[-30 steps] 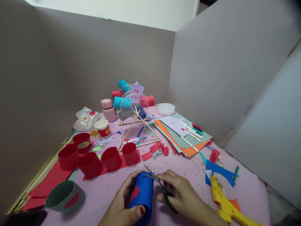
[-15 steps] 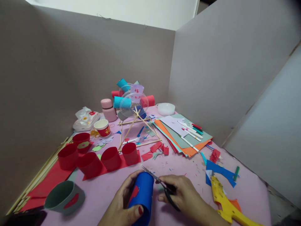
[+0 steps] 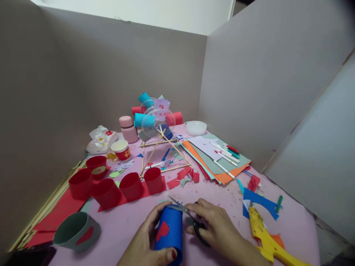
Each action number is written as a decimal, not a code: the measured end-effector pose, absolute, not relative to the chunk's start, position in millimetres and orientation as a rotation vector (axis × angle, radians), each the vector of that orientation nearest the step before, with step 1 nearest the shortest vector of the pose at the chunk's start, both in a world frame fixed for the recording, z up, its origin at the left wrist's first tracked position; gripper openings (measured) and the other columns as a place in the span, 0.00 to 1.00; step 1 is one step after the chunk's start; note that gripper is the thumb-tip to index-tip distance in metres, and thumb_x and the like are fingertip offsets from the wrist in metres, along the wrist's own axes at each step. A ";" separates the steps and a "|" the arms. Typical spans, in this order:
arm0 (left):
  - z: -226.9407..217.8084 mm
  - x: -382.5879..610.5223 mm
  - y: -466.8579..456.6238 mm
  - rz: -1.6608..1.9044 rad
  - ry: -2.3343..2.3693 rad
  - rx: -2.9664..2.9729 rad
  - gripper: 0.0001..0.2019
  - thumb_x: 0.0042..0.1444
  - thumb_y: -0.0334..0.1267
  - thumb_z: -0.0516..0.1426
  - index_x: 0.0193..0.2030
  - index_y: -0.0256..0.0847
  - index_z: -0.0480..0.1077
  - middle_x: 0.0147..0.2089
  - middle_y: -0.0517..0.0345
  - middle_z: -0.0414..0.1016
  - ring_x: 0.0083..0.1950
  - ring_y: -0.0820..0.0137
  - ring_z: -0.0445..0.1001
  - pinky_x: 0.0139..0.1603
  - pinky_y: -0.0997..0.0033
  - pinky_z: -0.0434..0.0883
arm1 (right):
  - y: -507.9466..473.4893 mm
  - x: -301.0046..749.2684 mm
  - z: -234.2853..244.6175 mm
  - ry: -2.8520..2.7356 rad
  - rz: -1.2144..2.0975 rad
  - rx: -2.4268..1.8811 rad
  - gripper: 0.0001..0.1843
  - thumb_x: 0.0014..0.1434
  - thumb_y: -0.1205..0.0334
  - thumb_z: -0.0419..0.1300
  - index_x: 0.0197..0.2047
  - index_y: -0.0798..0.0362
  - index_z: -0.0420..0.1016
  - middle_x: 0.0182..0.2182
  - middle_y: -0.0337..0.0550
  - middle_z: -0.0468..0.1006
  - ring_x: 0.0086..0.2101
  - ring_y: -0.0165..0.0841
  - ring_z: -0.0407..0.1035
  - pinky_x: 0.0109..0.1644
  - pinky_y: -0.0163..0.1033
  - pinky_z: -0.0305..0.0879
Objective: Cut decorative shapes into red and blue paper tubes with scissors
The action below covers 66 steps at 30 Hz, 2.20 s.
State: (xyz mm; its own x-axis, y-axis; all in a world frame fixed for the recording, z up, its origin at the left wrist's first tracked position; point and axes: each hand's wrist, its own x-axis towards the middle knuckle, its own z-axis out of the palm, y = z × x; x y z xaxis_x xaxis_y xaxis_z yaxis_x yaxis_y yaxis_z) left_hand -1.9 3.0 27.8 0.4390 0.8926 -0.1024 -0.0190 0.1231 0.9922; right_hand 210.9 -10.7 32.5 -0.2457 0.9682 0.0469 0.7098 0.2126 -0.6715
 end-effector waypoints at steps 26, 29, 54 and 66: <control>31.6 2.7 2.1 0.748 0.968 1.373 0.39 0.33 0.42 0.69 0.55 0.46 0.61 0.57 0.46 0.69 0.58 0.47 0.67 0.56 0.52 0.64 | -9.6 213.2 30.5 -2.067 0.677 -1.567 0.18 0.50 0.65 0.65 0.45 0.40 0.75 0.32 0.35 0.73 0.32 0.32 0.67 0.33 0.32 0.54; 30.7 2.5 2.2 0.722 0.962 1.356 0.39 0.33 0.37 0.67 0.56 0.46 0.60 0.58 0.46 0.69 0.58 0.47 0.66 0.55 0.53 0.63 | -9.4 214.6 29.0 -2.072 0.660 -1.552 0.15 0.51 0.64 0.65 0.43 0.41 0.76 0.31 0.35 0.73 0.32 0.32 0.67 0.32 0.32 0.53; 36.8 8.8 2.5 1.071 0.938 1.056 0.36 0.27 0.58 0.68 0.46 0.45 0.72 0.48 0.48 0.78 0.49 0.53 0.73 0.49 0.60 0.70 | -10.9 205.6 24.0 -1.924 0.750 -1.483 0.21 0.50 0.61 0.68 0.49 0.44 0.75 0.32 0.37 0.72 0.33 0.34 0.68 0.35 0.34 0.58; 22.4 6.7 8.3 1.086 0.870 0.968 0.32 0.29 0.56 0.68 0.44 0.49 0.75 0.44 0.56 0.80 0.44 0.58 0.75 0.46 0.66 0.71 | -7.6 205.9 22.3 -1.901 0.758 -1.485 0.12 0.49 0.61 0.69 0.39 0.50 0.79 0.29 0.38 0.77 0.29 0.34 0.69 0.33 0.32 0.59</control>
State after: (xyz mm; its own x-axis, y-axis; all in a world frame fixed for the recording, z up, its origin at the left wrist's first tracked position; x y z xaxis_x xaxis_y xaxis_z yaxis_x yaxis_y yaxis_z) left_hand 6.7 8.3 22.4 0.2421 0.9653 -0.0979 -0.3062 0.1718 0.9363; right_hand 205.9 -7.6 22.3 -0.1911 0.9751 0.1126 0.6300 0.2098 -0.7477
